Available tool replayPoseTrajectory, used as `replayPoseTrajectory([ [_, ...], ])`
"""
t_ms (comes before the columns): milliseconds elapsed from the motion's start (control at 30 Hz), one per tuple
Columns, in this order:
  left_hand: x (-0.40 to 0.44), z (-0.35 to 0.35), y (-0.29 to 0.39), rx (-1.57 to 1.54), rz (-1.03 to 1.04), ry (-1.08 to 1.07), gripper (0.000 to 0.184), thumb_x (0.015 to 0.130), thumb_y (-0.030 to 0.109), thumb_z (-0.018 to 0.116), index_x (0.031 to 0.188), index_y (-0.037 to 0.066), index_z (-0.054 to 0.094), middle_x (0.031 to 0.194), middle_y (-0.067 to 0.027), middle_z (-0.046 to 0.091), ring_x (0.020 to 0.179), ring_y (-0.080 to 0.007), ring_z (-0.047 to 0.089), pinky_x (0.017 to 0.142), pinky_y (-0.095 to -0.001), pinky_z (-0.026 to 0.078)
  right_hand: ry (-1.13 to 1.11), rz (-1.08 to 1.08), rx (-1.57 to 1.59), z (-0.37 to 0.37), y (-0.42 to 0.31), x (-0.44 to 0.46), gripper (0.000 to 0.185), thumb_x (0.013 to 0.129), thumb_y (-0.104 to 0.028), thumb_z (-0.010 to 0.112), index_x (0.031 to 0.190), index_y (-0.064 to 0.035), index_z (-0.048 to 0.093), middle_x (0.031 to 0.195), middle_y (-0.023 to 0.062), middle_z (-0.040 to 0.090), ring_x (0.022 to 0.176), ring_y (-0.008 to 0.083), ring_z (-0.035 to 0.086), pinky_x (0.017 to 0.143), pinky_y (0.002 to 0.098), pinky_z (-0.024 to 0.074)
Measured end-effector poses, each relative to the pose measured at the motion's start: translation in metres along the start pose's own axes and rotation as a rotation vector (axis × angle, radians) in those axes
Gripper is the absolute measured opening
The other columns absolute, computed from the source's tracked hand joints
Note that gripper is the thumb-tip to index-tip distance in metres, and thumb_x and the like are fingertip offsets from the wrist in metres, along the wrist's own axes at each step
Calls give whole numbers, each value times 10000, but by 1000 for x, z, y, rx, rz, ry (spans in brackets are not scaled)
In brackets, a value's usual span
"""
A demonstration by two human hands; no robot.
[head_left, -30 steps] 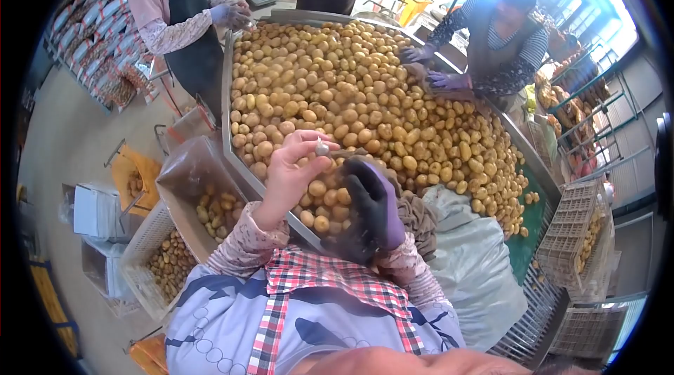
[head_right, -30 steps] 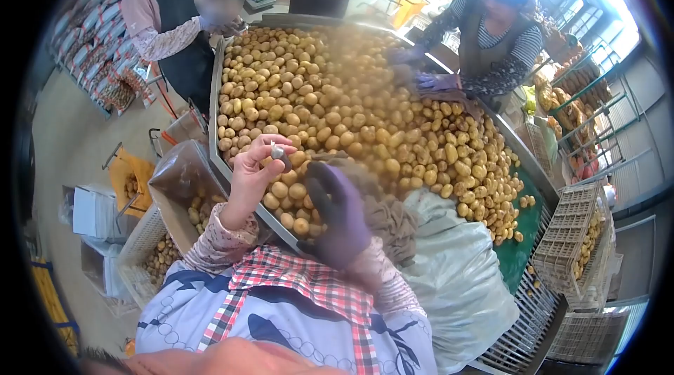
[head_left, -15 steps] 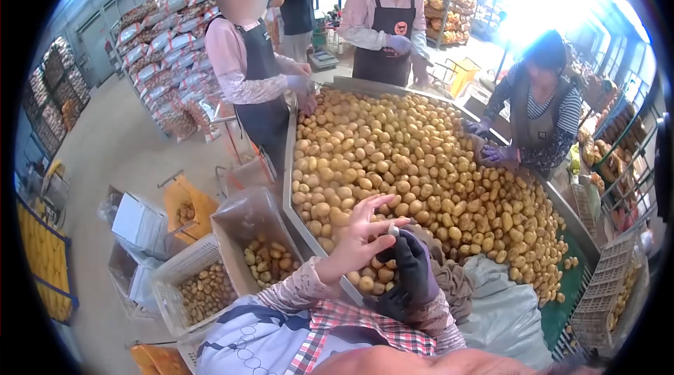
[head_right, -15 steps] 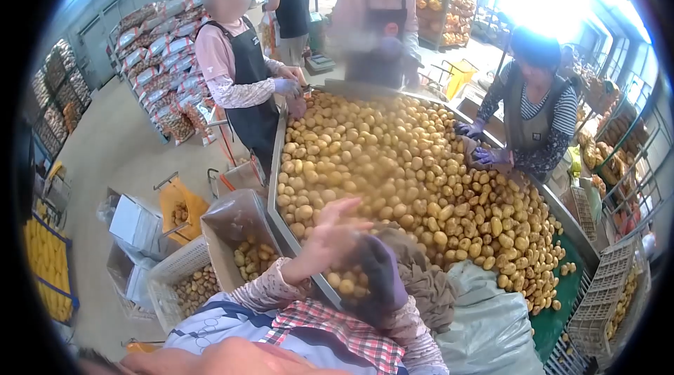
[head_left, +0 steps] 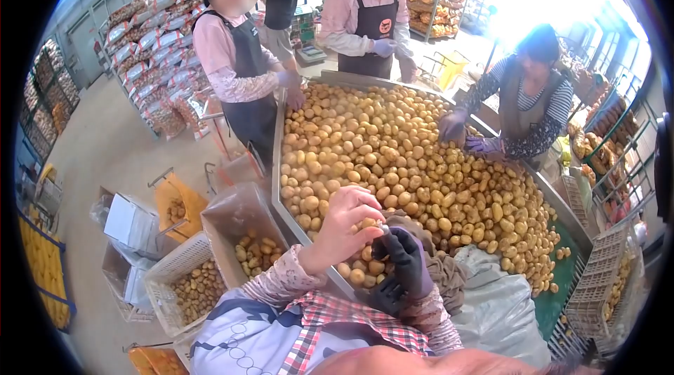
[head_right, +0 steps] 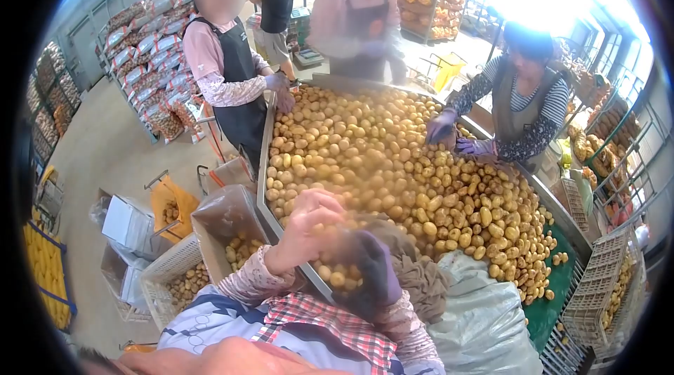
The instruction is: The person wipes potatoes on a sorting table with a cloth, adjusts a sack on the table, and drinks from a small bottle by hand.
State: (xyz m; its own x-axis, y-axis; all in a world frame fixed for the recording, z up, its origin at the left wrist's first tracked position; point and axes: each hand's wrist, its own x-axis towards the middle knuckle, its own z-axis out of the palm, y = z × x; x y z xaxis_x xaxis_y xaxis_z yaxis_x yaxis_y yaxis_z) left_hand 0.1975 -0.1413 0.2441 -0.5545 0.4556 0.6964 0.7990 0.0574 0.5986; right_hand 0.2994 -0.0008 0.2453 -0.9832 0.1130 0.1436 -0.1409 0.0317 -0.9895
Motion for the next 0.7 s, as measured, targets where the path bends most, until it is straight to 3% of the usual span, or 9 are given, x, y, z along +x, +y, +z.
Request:
replayPoseTrajectory([
  [200, 7, -6, 1, 106, 68, 19, 178, 675, 212, 768, 759, 123, 640, 857, -28, 582, 900, -264, 523, 814, -402, 385, 42, -49, 103, 12, -2, -2, 256, 948, -254, 549, 905, -9, 611, 757, 12, 576, 704, 98, 523, 656, 235, 416],
  [267, 4, -5, 6, 133, 60, 10, 176, 687, 210, 759, 746, 115, 623, 838, -36, 575, 870, -267, 524, 808, -402, 384, 25, -310, -169, 5, 1, -3, 241, 928, -240, 572, 950, -4, 610, 765, 21, 565, 707, 119, 523, 660, 246, 421],
  [333, 6, -8, 7, 152, 84, -21, 163, 715, 186, 733, 756, 97, 603, 837, -53, 571, 872, -271, 522, 811, -395, 376, -60, -340, -301, -5, 8, 2, 263, 899, -225, 599, 1031, 3, 606, 783, 27, 555, 706, 143, 520, 671, 263, 432],
  [400, 5, -13, 9, 162, 83, -64, 140, 747, 155, 699, 771, 74, 587, 844, -71, 570, 876, -277, 520, 800, -386, 372, -102, -118, -97, -7, 16, -2, 414, 733, -152, 680, 1101, 10, 578, 838, 73, 550, 744, 217, 538, 672, 312, 449],
  [467, 8, -16, 12, 208, 114, -81, 118, 767, 124, 666, 770, 51, 573, 831, -84, 566, 852, -283, 517, 756, -375, 377, -138, -525, -412, -14, 22, 0, 577, 609, -107, 765, 1132, 23, 557, 885, 122, 548, 775, 281, 554, 661, 346, 458],
  [533, 8, -16, 8, 214, 93, -83, 89, 776, 102, 644, 759, 54, 572, 812, -79, 558, 832, -284, 519, 741, -380, 375, -23, -170, -162, -3, 9, -6, 261, 825, -178, 630, 1012, 1, 594, 832, 44, 566, 766, 163, 530, 694, 283, 445],
  [600, 9, -16, 5, 194, 60, -98, 75, 778, 80, 626, 752, 48, 563, 792, -79, 548, 810, -287, 514, 730, -390, 372, -18, 209, 139, -8, -5, -2, 204, 935, -207, 557, 985, -16, 608, 833, 5, 580, 786, 108, 529, 726, 257, 445],
  [633, 10, -17, 3, 184, 58, -110, 77, 790, 72, 610, 746, 41, 554, 773, -86, 537, 798, -288, 508, 726, -400, 368, -24, 138, 126, -9, 6, -2, 215, 933, -210, 557, 998, -9, 600, 830, 8, 578, 790, 114, 533, 728, 261, 447],
  [700, 12, -17, 3, 157, 51, -143, 81, 801, 76, 604, 748, 36, 556, 750, -88, 527, 788, -292, 507, 711, -393, 372, -142, -167, -263, -19, 17, -3, 477, 725, -173, 729, 1141, -9, 564, 1010, 118, 549, 897, 256, 546, 780, 328, 451],
])
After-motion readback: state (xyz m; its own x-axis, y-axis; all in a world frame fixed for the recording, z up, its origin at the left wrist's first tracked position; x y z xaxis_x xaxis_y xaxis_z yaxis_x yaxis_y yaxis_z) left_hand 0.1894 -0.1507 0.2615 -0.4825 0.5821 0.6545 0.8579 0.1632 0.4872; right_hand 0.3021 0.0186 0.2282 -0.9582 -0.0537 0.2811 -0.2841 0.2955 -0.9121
